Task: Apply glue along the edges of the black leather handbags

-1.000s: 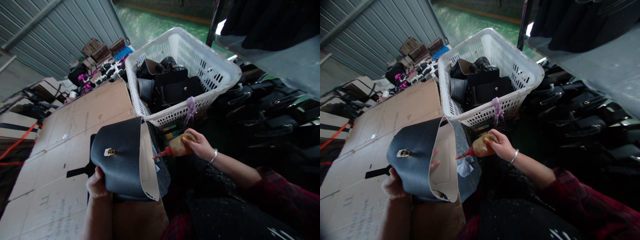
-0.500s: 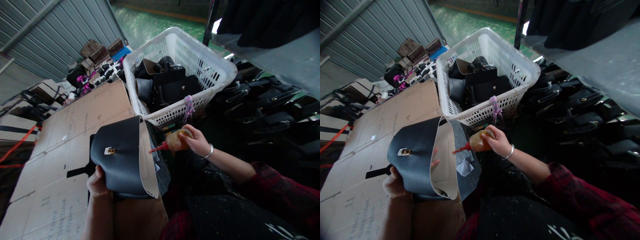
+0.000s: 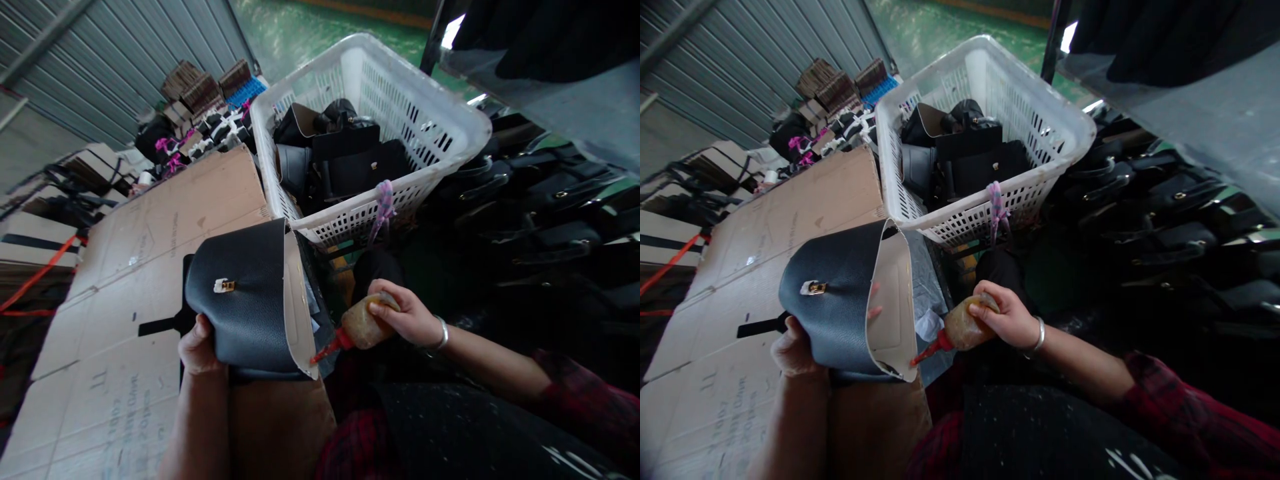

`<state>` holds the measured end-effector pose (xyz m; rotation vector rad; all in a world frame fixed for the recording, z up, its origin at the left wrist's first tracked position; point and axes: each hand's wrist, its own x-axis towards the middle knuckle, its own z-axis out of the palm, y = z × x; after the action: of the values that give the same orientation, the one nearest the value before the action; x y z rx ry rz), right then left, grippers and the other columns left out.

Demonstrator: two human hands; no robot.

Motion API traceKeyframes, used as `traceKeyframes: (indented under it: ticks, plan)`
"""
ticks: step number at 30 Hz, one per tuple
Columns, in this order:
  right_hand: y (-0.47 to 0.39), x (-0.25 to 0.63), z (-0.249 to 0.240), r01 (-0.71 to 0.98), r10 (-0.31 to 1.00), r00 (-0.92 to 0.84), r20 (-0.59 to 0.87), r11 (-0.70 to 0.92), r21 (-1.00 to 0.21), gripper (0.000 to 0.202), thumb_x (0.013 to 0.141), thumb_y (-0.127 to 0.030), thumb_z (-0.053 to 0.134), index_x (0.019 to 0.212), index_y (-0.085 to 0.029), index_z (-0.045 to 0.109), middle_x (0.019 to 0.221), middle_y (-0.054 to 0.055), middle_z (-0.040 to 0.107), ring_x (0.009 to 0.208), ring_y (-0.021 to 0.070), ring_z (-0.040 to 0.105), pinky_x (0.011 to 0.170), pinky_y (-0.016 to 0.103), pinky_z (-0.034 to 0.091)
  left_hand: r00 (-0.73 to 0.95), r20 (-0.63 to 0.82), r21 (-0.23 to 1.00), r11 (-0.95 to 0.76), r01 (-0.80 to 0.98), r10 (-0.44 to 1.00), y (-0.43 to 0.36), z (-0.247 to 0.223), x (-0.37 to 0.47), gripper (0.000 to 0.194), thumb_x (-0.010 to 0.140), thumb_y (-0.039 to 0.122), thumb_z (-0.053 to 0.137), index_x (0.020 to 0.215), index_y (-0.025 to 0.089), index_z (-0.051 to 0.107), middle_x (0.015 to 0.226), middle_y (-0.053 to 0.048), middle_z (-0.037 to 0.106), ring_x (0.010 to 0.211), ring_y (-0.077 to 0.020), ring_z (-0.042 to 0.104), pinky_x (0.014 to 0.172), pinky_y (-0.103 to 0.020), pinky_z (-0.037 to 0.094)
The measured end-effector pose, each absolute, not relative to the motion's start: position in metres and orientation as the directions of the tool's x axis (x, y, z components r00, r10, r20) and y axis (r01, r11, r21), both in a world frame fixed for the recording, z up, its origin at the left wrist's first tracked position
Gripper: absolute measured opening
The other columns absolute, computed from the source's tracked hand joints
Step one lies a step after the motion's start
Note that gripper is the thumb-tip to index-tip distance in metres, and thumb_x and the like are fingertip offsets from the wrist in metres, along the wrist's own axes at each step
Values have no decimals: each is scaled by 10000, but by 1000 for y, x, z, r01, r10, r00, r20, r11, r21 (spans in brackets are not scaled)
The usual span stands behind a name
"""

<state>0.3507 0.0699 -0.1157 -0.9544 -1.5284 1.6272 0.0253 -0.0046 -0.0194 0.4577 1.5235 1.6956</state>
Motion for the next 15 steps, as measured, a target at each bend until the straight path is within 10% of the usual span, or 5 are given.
traceKeyframes:
  ticks: [15]
  plan:
    - [87, 348, -111, 9, 961, -272, -56, -56, -998, 272, 738, -449, 642, 739, -212, 509, 620, -22, 460, 582, 130, 430, 539, 256, 384, -692, -203, 958, -6, -286, 693, 2, -17, 34, 371, 447, 335, 872, 766, 199, 737, 718, -1, 729, 1039, -288, 638, 952, -371, 506]
